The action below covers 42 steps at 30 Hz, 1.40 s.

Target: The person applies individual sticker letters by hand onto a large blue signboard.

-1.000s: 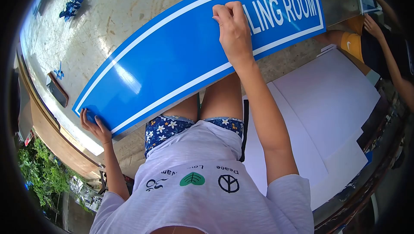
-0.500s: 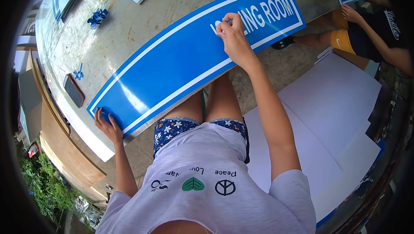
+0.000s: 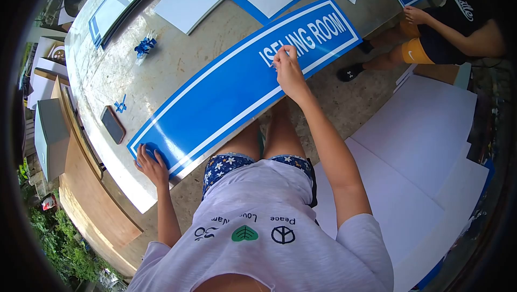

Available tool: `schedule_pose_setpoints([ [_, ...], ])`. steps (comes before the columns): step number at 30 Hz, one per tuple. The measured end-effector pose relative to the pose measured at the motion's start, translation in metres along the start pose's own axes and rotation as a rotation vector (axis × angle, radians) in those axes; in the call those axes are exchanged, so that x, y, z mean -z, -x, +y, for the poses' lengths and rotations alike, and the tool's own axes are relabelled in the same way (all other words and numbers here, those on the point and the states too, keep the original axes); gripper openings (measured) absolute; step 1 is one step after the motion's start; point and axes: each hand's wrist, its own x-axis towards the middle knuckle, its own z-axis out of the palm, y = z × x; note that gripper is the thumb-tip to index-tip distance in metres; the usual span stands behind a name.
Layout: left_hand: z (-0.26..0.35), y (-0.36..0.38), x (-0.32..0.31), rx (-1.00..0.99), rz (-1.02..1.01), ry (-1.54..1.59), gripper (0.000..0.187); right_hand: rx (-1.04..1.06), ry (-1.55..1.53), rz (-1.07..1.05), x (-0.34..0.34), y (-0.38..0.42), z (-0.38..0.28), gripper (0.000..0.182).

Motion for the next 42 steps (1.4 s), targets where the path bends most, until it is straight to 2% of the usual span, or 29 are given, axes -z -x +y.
schedule_pose_setpoints([
  [2, 0.006, 0.002, -0.001, 0.021, -0.014, -0.091, 0.039, -0.048, 0.004, 0.009, 0.001, -0.005, -0.005, 0.004],
  [3, 0.022, -0.003, 0.002, 0.055, 0.028, -0.02, 0.038, -0.045, -0.002, 0.023, 0.0, -0.008, -0.005, 0.004],
  [5, 0.065, -0.021, 0.009, -0.012, 0.1, 0.16, 0.036, 0.062, 0.082, 0.025, -0.001, -0.013, -0.007, 0.004],
  [6, 0.091, -0.033, 0.012, -0.102, 0.087, 0.27, 0.034, -0.066, 0.003, -0.057, 0.002, -0.016, -0.016, 0.005],
  [9, 0.177, -0.074, 0.021, -0.371, -0.031, 0.525, 0.026, 0.016, 0.156, -0.089, -0.001, -0.023, -0.012, 0.006],
  [11, 0.232, -0.095, 0.019, -0.542, 0.004, 0.589, 0.023, 0.007, 0.154, -0.091, 0.001, -0.026, -0.01, 0.007],
  [13, 0.28, -0.112, 0.012, -0.647, -0.018, 0.64, 0.022, -0.002, 0.153, -0.119, 0.006, -0.026, -0.009, 0.007],
  [15, 0.314, -0.126, -0.012, -0.663, -0.057, 0.693, 0.022, -0.017, 0.148, -0.1, 0.006, -0.026, -0.001, 0.007],
  [16, 0.324, -0.131, -0.025, -0.669, -0.097, 0.747, 0.022, 0.054, 0.133, -0.052, 0.007, -0.024, 0.004, 0.006],
  [17, 0.329, -0.134, -0.03, -0.676, -0.098, 0.747, 0.022, 0.124, 0.119, -0.006, 0.009, -0.022, 0.004, 0.006],
  [21, 0.337, -0.137, -0.052, -0.696, -0.225, 0.859, 0.022, 0.185, 0.046, 0.028, 0.007, -0.016, 0.011, 0.007],
  [25, 0.332, -0.138, -0.061, -0.643, -0.273, 0.969, 0.016, 0.088, -0.216, 0.06, -0.003, -0.012, 0.01, 0.004],
  [26, 0.33, -0.14, -0.06, -0.632, -0.306, 1.006, 0.015, 0.115, -0.191, 0.153, -0.006, -0.011, 0.014, 0.008],
  [27, 0.329, -0.141, -0.059, -0.62, -0.335, 1.042, 0.014, 0.106, -0.198, 0.146, -0.008, -0.009, 0.018, 0.008],
  [28, 0.327, -0.142, -0.057, -0.546, -0.445, 1.11, 0.013, 0.028, -0.265, 0.195, -0.009, -0.007, 0.022, 0.01],
  [29, 0.326, -0.143, -0.056, -0.541, -0.453, 1.103, 0.013, -0.053, -0.333, 0.243, -0.01, -0.003, 0.027, 0.012],
  [31, 0.325, -0.145, -0.056, -0.582, -0.469, 1.069, 0.014, -0.04, -0.31, 0.232, -0.016, 0.005, 0.039, 0.016],
  [34, 0.326, -0.146, -0.055, -0.561, -0.511, 1.076, 0.015, 0.11, -0.177, 0.197, -0.019, 0.014, 0.041, 0.016],
  [37, 0.329, -0.146, -0.048, -0.474, -0.561, 1.142, 0.013, 0.149, -0.133, 0.206, -0.018, 0.013, 0.039, 0.015],
  [38, 0.329, -0.145, -0.049, -0.528, -0.482, 1.105, 0.013, 0.121, -0.16, 0.203, -0.021, 0.014, 0.04, 0.016],
  [42, 0.33, -0.142, -0.054, -0.476, -0.481, 1.142, 0.017, 0.124, -0.096, 0.209, -0.026, 0.014, 0.04, 0.016],
])
